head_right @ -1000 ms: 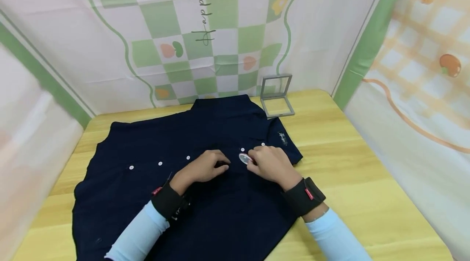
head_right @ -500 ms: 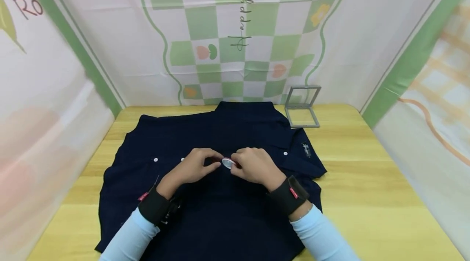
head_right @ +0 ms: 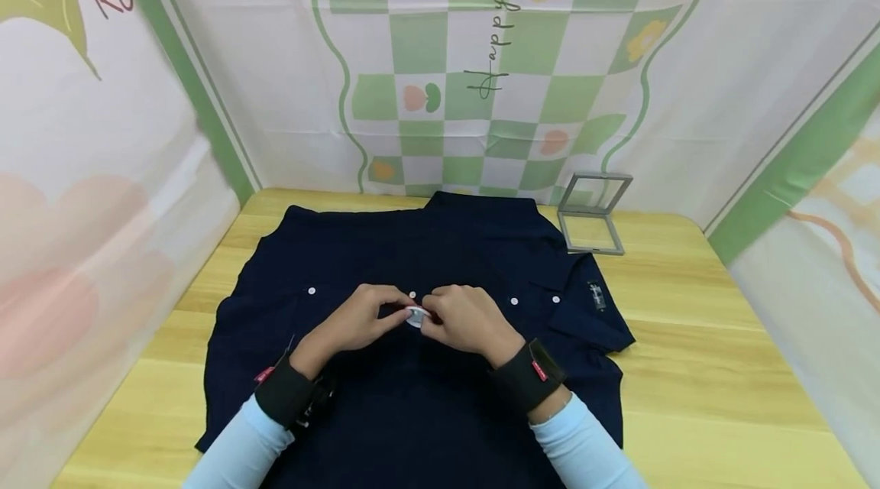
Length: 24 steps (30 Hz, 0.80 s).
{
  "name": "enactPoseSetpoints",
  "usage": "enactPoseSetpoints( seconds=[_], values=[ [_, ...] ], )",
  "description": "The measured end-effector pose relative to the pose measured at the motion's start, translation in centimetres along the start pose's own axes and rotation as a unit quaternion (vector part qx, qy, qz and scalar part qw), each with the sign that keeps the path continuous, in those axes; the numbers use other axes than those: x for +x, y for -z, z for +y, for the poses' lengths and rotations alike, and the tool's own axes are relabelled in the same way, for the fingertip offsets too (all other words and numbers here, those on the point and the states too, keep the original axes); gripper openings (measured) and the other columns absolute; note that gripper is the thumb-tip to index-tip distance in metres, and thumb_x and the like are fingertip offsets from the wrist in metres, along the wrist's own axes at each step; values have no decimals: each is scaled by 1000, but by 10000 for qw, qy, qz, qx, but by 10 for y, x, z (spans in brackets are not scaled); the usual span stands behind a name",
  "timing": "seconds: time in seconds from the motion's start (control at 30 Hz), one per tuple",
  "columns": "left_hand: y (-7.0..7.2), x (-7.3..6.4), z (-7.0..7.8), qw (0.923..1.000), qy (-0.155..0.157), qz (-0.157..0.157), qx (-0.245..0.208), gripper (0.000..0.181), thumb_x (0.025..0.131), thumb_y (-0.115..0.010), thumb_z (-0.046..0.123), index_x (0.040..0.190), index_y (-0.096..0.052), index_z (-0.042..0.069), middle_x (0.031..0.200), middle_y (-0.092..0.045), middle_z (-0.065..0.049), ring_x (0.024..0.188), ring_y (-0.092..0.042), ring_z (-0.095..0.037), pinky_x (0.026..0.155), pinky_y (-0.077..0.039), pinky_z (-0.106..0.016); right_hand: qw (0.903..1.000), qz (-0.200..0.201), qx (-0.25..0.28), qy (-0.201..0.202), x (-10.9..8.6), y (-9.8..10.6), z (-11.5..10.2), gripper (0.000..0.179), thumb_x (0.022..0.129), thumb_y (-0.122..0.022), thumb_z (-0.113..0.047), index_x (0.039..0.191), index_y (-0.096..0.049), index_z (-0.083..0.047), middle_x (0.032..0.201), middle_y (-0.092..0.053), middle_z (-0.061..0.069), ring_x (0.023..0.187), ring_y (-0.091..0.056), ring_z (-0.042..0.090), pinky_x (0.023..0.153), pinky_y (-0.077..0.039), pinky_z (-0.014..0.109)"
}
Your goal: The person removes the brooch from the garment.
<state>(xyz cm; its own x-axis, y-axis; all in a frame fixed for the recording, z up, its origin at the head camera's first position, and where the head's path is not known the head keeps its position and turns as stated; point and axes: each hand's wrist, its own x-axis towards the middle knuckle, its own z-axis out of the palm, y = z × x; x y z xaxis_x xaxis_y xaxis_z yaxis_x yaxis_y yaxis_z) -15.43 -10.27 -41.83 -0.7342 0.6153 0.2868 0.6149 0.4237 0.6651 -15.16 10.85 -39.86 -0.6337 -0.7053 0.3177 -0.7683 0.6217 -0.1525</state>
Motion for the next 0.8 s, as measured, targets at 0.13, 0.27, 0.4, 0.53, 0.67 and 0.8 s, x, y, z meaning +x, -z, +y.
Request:
enactPoseSetpoints(
  seconds=[0.13,0.27,0.4,0.53,0.67,0.8],
  values=[
    [-5,1,-1,9999,37,157,3,15,92,-59,16,99,-71,11,92,-70,-2,74,-59,-4,64,-56,-27,9996,122,184,-155,-4,-2,3,23,82,-64,-21,63,-50,-22,60,-41,-11,46,-34,0,41,-28,16],
    [-8,4,0,9987,25,506,-40,14,92,-60,16,99,-71,10,90,-71,-3,76,-60,-4,65,-57,-30,9976,399,379,-431,-6,0,4,19,83,-64,-20,67,-55,-22,60,-43,-10,47,-35,0,41,-29,17],
    [-7,8,5,9953,3,933,-240,14,91,-61,16,98,-71,10,91,-72,-6,76,-61,-6,64,-58,-33,9921,763,711,-699,-7,6,6,10,85,-64,-21,76,-63,-19,64,-50,-8,51,-39,1,42,-35,20],
    [-5,14,12,9900,-14,1358,-388,15,90,-62,16,98,-71,7,92,-72,-9,76,-63,-8,64,-59,-36,9828,1190,1176,-778,-10,11,9,6,87,-65,-20,85,-68,-15,71,-60,-5,58,-48,2,47,-46,24],
    [-1,21,22,9827,-28,1774,-535,14,88,-64,11,98,-70,2,89,-72,-14,73,-65,-13,63,-60,-39,9744,1519,1476,-755,-11,16,11,10,87,-66,-19,93,-68,-12,78,-63,-1,64,-53,3,51,-51,27],
    [9,25,46,9765,-110,1996,-801,13,86,-63,2,96,-68,-5,83,-71,-20,69,-66,-21,60,-60,-42,9659,1760,1702,-848,-12,22,11,14,87,-66,-18,98,-67,-9,80,-63,1,65,-54,5,52,-52,29]
  ],
)
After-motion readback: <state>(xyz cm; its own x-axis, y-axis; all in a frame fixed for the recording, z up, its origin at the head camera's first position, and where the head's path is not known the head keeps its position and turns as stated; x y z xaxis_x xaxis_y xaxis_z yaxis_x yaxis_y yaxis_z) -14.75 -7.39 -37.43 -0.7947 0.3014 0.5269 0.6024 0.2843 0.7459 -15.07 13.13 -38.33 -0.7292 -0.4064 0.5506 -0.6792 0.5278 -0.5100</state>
